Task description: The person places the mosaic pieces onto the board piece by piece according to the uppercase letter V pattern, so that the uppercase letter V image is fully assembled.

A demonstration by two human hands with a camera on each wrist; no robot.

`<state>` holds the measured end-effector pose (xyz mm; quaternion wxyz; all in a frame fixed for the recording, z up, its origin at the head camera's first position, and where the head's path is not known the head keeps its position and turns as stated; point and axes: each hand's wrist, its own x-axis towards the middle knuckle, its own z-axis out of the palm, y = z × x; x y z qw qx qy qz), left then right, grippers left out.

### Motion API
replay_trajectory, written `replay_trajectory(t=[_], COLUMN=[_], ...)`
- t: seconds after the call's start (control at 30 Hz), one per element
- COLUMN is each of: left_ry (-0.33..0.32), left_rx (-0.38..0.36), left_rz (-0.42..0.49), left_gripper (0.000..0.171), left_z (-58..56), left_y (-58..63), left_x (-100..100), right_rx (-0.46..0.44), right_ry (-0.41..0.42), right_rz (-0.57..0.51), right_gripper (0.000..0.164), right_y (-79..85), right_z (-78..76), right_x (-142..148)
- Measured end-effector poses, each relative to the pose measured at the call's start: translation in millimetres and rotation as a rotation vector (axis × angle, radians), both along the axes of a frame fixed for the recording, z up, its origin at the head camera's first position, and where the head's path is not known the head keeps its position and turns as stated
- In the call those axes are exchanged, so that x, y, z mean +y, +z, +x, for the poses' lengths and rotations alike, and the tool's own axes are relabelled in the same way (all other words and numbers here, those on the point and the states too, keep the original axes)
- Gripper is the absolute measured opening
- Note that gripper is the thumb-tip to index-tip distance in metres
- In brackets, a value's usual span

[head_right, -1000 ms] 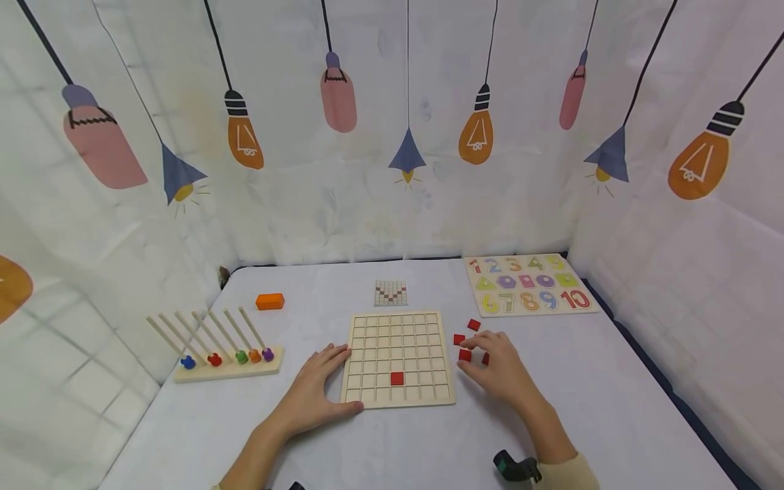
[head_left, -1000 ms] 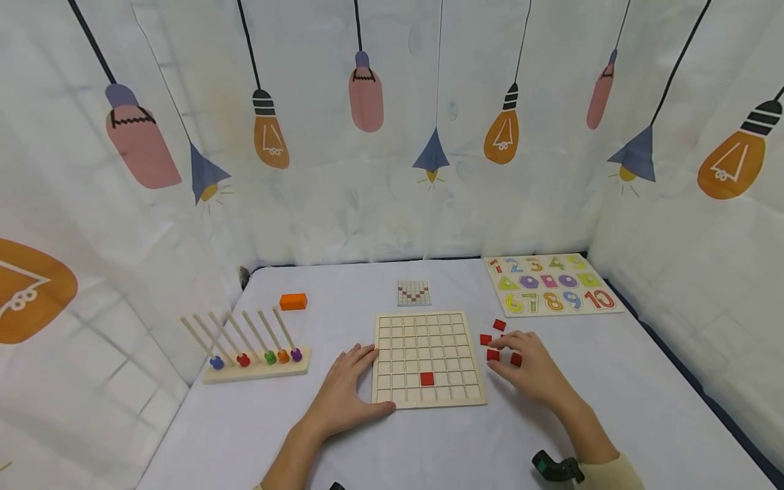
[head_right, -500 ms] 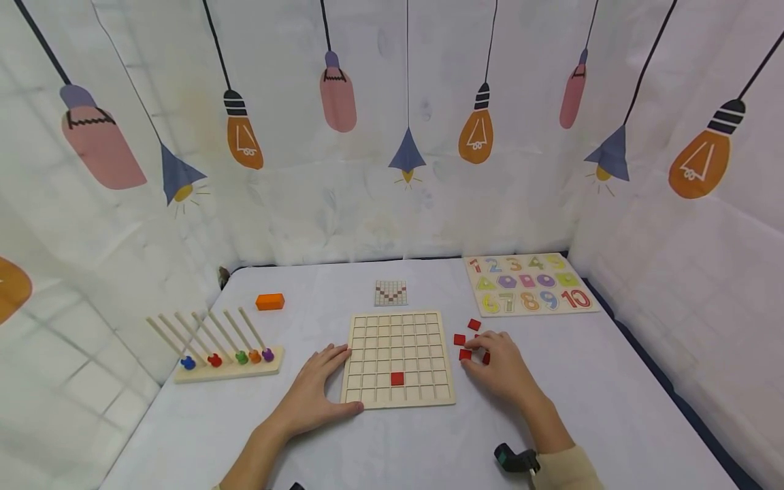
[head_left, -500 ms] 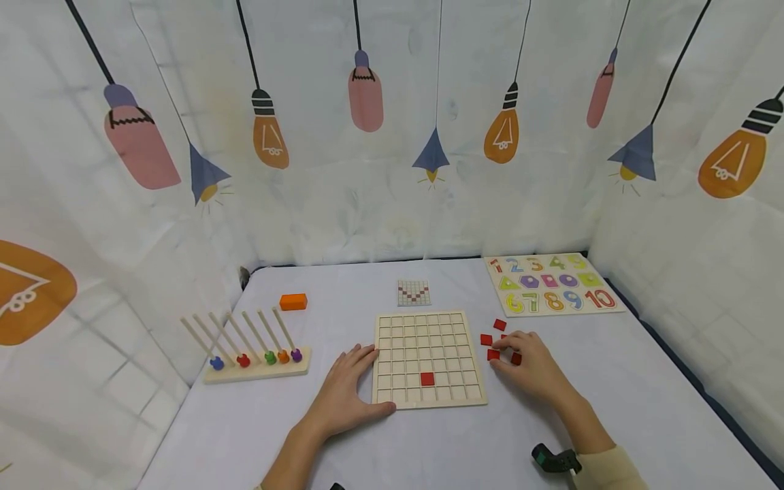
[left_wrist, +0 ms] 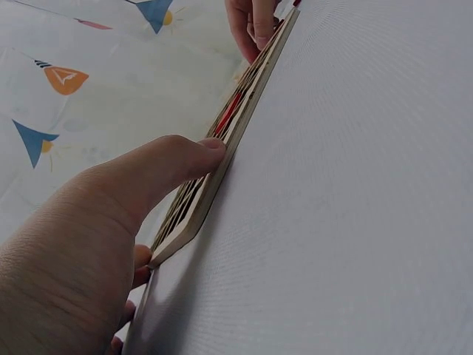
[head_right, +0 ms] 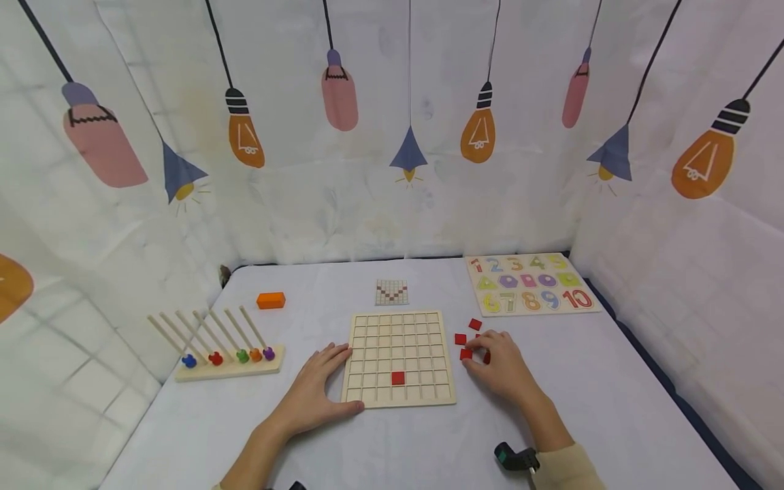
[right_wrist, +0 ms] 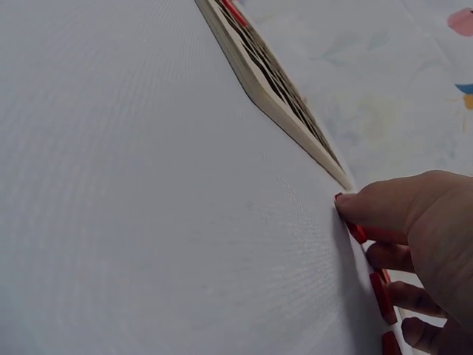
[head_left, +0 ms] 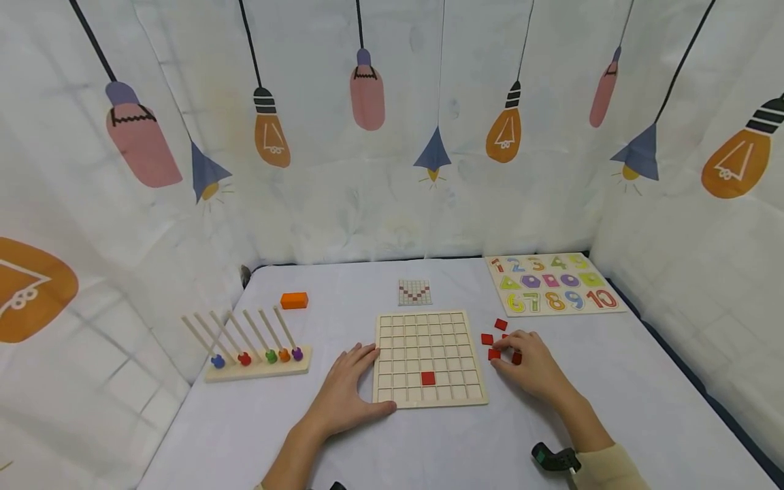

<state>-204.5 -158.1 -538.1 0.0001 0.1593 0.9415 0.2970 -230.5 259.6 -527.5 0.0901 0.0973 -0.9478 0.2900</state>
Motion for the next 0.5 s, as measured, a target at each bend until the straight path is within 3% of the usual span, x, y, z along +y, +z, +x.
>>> replay_trajectory(t=[0.5], left_ry=[-0.001], left_rx=[0.004], left_rz=[0.012], left_gripper=[0.113], left_z=[0.2], left_y=[1.2], left_x=[1.4], right_rx=[0.008], right_ry=[0.010], right_rz=[0.006], right_gripper=[0.024], right_y=[-2.4], right_z=[-0.7], right_x=[1.6])
